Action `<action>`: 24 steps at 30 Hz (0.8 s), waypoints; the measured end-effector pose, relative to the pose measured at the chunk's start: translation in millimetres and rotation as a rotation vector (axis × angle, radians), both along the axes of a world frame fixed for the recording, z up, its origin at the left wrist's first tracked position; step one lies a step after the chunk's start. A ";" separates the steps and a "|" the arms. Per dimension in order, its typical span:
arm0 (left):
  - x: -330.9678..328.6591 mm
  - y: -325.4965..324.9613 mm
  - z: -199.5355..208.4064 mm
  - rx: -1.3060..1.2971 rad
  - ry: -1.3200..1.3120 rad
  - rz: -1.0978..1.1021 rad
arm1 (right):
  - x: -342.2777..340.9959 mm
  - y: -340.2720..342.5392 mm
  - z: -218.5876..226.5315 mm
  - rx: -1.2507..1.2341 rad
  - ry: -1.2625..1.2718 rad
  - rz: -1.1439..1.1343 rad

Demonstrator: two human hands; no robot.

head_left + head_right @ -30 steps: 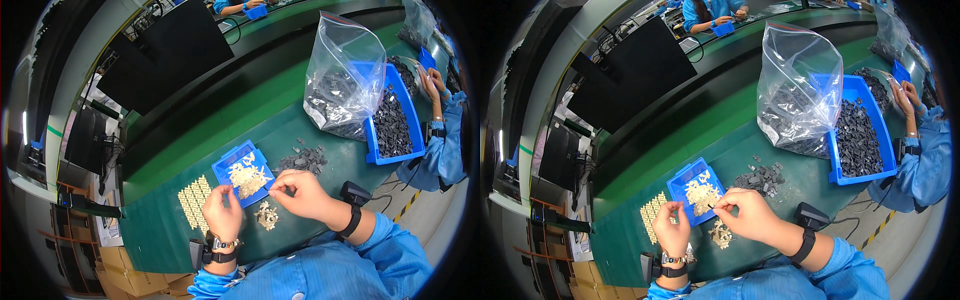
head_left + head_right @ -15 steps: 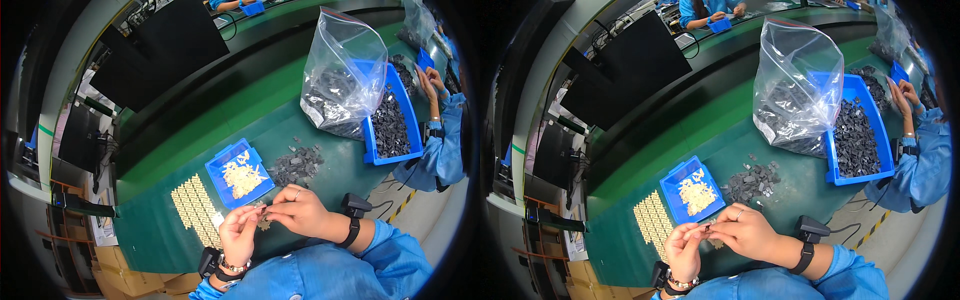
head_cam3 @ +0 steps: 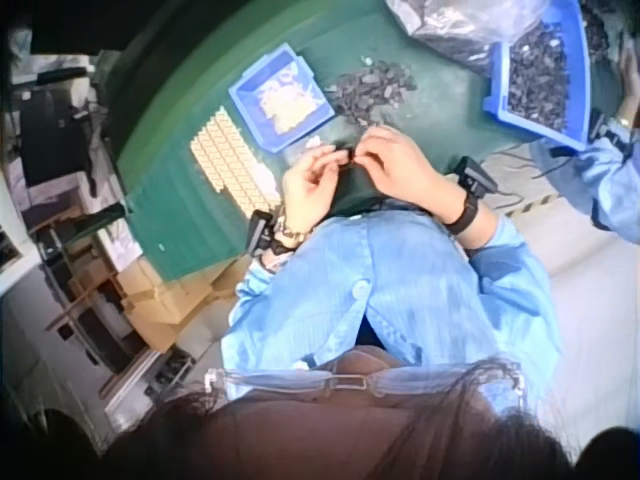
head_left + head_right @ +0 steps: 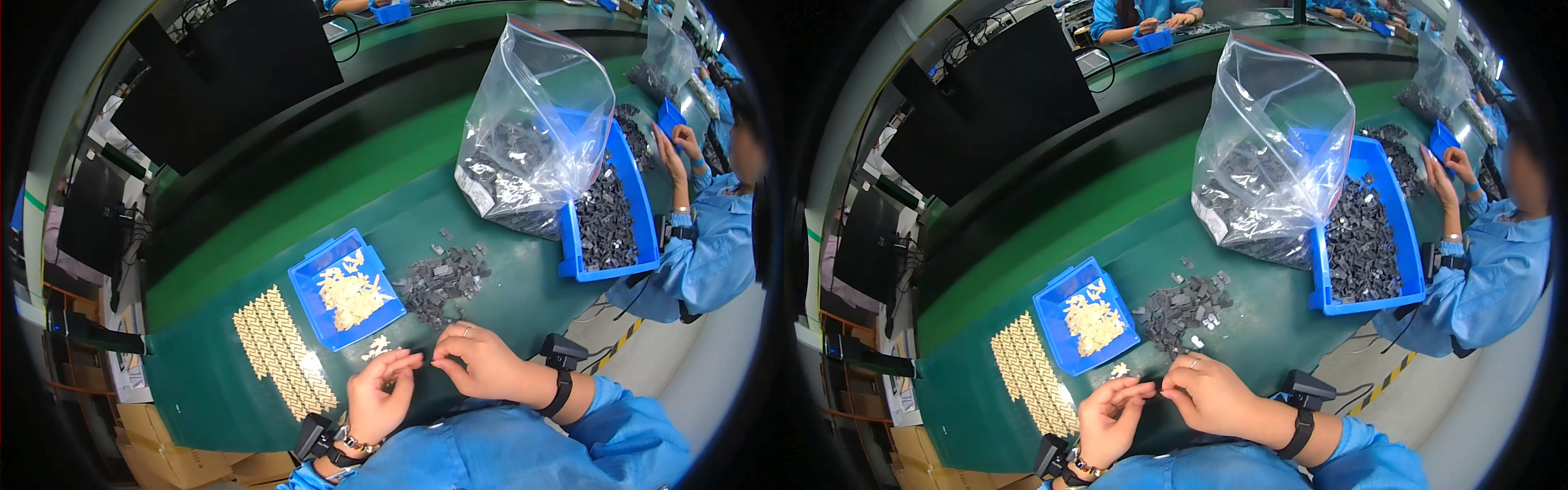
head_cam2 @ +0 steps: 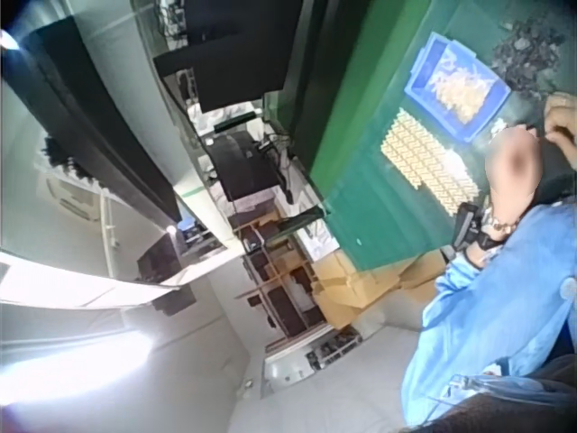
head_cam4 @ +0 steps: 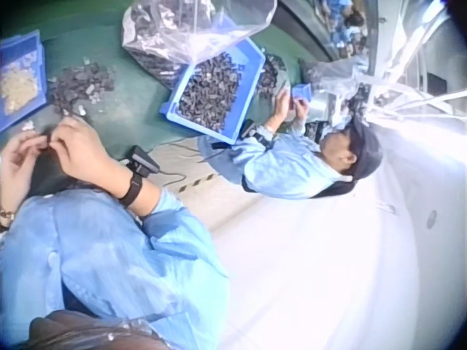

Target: Assembling small plastic and metal components at a factory workbench.

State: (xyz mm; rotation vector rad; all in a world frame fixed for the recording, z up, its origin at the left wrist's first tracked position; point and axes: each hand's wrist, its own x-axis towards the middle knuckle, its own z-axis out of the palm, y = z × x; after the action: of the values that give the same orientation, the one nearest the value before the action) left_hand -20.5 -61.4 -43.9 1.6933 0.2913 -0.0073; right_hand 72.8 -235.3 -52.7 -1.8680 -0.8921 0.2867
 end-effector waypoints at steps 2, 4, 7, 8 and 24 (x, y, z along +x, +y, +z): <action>-2.5 2.9 -3.1 0.072 -0.056 0.021 | 0.8 -8.3 -4.4 0.060 0.037 -0.094; -5.9 8.9 -6.2 0.045 -0.073 -0.011 | 10.0 -19.1 -14.6 0.064 0.011 -0.174; -9.9 7.9 -6.4 0.014 -0.087 -0.031 | 31.8 -30.7 -18.2 -0.065 -0.193 -0.503; -9.6 6.9 -5.9 0.012 -0.089 -0.030 | 37.4 -31.8 -19.0 -0.105 -0.226 -0.523; 1.9 4.1 5.6 0.368 -0.319 -0.067 | 14.7 -8.4 -12.4 0.137 0.103 -0.490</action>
State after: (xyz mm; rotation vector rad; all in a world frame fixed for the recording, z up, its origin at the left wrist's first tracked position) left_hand -18.6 -57.3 -38.3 2.0340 -0.0062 0.2794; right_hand 87.5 -243.7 -65.1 -1.8581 -0.3542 0.0175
